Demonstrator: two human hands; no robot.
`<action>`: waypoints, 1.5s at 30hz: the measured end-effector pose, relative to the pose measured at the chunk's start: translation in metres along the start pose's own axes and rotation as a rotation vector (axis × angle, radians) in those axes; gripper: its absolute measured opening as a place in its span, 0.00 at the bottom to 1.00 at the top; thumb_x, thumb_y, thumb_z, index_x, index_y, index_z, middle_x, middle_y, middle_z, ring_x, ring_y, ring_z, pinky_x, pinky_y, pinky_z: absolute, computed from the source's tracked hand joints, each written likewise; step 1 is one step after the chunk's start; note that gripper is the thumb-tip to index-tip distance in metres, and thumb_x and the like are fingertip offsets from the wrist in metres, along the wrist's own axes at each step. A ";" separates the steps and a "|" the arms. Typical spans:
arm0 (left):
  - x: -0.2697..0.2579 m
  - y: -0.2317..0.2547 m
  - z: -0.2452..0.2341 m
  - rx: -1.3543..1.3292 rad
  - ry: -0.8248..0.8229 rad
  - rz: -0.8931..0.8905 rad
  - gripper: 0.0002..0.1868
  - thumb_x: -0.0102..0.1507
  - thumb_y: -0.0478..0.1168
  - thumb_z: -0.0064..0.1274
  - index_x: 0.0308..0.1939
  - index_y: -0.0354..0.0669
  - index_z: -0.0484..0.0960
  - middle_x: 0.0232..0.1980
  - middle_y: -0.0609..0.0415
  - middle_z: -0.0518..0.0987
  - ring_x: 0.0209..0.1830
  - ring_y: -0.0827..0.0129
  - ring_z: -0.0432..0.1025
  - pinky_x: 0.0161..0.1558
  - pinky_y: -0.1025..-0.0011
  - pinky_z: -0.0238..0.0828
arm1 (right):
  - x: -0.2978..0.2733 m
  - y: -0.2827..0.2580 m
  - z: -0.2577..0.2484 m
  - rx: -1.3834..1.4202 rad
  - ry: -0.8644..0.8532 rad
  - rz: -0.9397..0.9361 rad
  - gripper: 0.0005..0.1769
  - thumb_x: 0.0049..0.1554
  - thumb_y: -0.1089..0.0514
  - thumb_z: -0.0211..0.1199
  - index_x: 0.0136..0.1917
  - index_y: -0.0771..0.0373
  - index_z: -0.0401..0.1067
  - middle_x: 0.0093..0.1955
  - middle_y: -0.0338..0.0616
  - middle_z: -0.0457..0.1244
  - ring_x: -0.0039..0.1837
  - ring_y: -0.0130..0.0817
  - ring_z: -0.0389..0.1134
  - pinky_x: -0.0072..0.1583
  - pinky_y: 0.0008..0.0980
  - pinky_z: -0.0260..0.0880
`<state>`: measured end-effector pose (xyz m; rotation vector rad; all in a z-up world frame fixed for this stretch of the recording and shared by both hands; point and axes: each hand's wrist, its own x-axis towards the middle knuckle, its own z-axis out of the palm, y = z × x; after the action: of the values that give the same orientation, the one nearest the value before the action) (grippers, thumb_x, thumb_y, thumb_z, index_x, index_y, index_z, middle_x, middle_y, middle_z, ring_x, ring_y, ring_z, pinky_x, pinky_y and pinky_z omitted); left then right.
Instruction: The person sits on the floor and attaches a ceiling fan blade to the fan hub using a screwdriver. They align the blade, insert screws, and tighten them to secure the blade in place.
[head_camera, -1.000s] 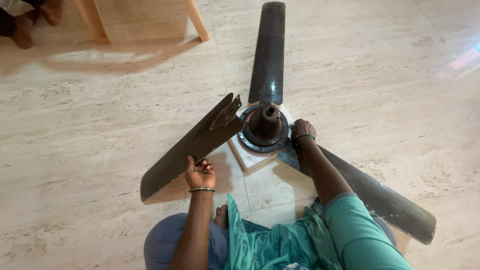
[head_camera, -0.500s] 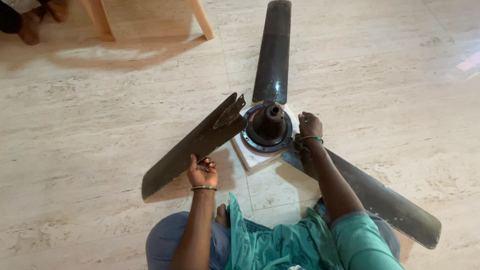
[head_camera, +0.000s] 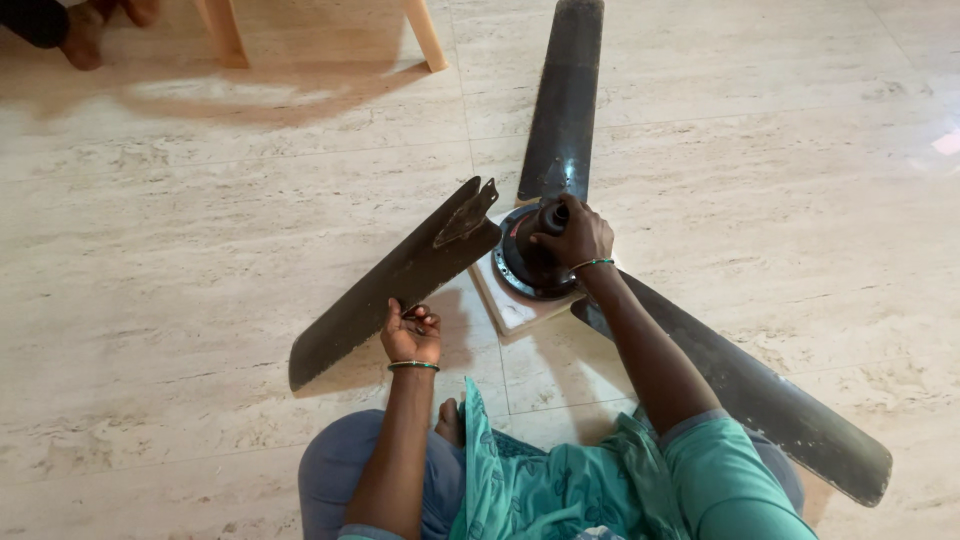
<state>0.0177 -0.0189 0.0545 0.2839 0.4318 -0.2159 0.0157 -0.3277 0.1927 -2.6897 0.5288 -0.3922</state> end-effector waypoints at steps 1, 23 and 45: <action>0.000 -0.001 0.001 0.002 0.009 0.000 0.11 0.69 0.49 0.54 0.38 0.48 0.77 0.31 0.59 0.74 0.30 0.70 0.68 0.31 0.71 0.63 | 0.003 0.004 0.000 0.027 -0.019 -0.030 0.48 0.38 0.37 0.82 0.67 0.52 0.69 0.55 0.49 0.71 0.55 0.49 0.74 0.54 0.46 0.74; 0.006 -0.006 -0.003 0.029 0.036 -0.023 0.13 0.69 0.50 0.53 0.39 0.46 0.77 0.29 0.58 0.73 0.29 0.71 0.68 0.31 0.71 0.63 | -0.088 0.039 -0.016 -0.294 -0.434 0.160 0.69 0.36 0.30 0.80 0.78 0.63 0.53 0.75 0.51 0.58 0.76 0.49 0.60 0.69 0.47 0.69; 0.009 -0.006 -0.005 0.058 0.011 -0.033 0.15 0.69 0.51 0.53 0.36 0.44 0.78 0.27 0.56 0.73 0.28 0.71 0.67 0.31 0.72 0.64 | -0.055 0.086 -0.008 -0.582 -0.614 -0.224 0.75 0.38 0.38 0.81 0.82 0.69 0.40 0.79 0.51 0.53 0.78 0.44 0.55 0.72 0.38 0.64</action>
<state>0.0221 -0.0243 0.0451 0.3352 0.4414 -0.2598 -0.0624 -0.3817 0.1535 -3.1984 0.1654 0.6236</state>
